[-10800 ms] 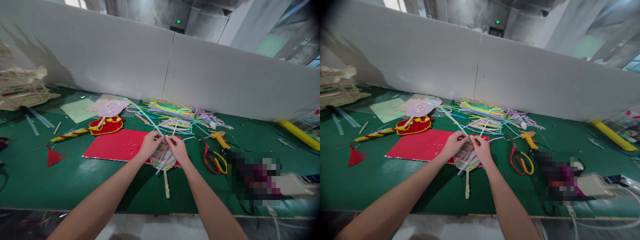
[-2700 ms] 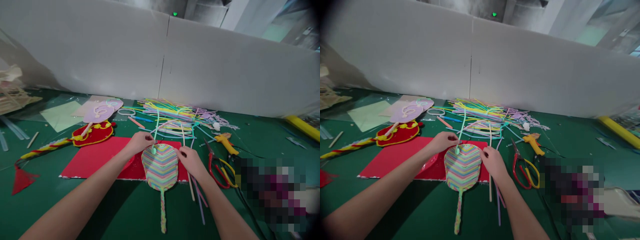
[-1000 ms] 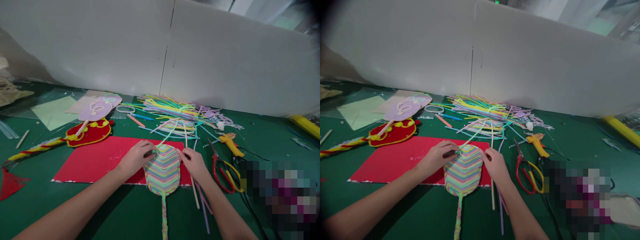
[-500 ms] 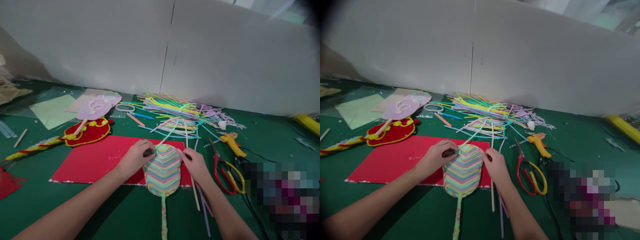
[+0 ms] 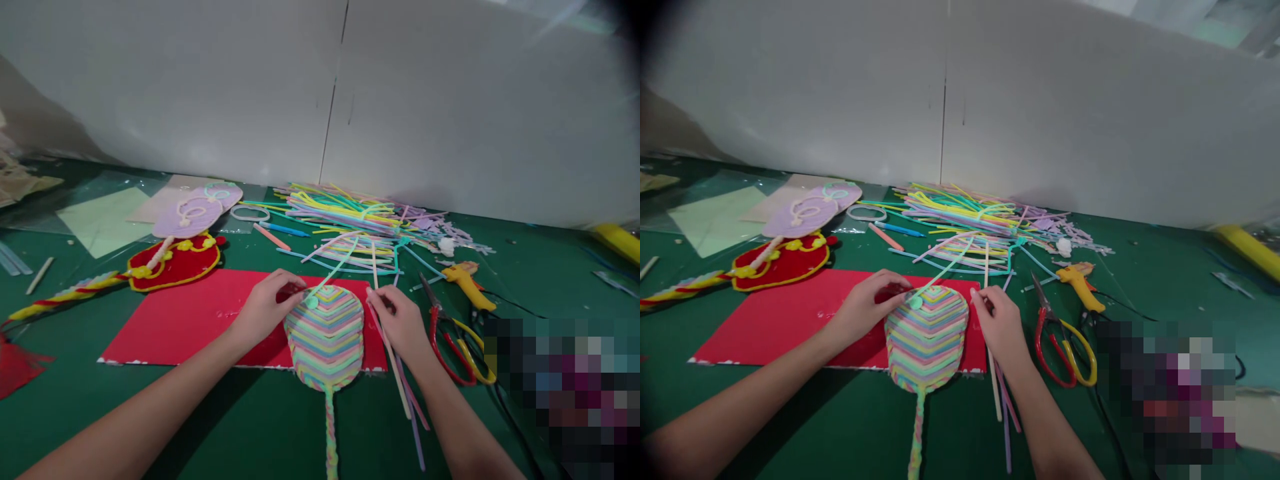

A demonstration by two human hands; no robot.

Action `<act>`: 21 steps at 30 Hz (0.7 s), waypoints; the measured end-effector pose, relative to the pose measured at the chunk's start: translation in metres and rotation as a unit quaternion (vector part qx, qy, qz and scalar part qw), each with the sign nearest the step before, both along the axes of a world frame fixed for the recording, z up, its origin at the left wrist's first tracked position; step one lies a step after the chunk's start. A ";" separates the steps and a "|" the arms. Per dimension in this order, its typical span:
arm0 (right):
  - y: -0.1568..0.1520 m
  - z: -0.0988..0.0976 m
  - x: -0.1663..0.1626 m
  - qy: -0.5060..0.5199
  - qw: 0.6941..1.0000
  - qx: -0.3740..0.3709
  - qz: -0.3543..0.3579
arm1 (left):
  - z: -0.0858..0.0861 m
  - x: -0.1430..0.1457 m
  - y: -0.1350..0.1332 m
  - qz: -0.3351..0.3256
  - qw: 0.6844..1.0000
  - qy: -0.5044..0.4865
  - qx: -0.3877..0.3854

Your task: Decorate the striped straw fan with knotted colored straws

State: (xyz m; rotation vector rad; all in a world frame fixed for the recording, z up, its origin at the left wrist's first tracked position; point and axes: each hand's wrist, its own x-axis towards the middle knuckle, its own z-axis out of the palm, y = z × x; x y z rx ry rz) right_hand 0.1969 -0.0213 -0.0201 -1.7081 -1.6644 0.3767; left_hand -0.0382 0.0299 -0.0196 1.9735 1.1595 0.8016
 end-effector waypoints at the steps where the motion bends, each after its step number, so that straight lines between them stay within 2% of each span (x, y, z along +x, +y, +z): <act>1: 0.001 -0.001 0.003 0.002 1.000 0.009 -0.026 | 0.000 0.000 0.000 0.008 1.000 0.003 0.007; 6: 0.005 -0.008 0.022 0.001 0.992 0.011 -0.126 | -0.001 0.002 0.000 0.004 1.000 0.029 0.006; 10: 0.006 -0.010 0.031 -0.021 0.992 -0.023 -0.119 | -0.002 0.007 -0.002 0.006 0.999 0.043 0.008; 16: 0.005 -0.008 0.024 -0.017 0.995 -0.063 -0.075 | -0.002 0.012 -0.007 0.001 1.000 0.013 0.008; 19: 0.005 -0.008 0.023 0.027 0.993 -0.056 -0.103 | 0.001 0.011 -0.007 0.016 1.000 -0.006 0.002; 21: 0.007 -0.009 0.025 0.094 0.985 -0.059 -0.131 | 0.003 0.010 -0.006 0.034 0.999 -0.017 -0.002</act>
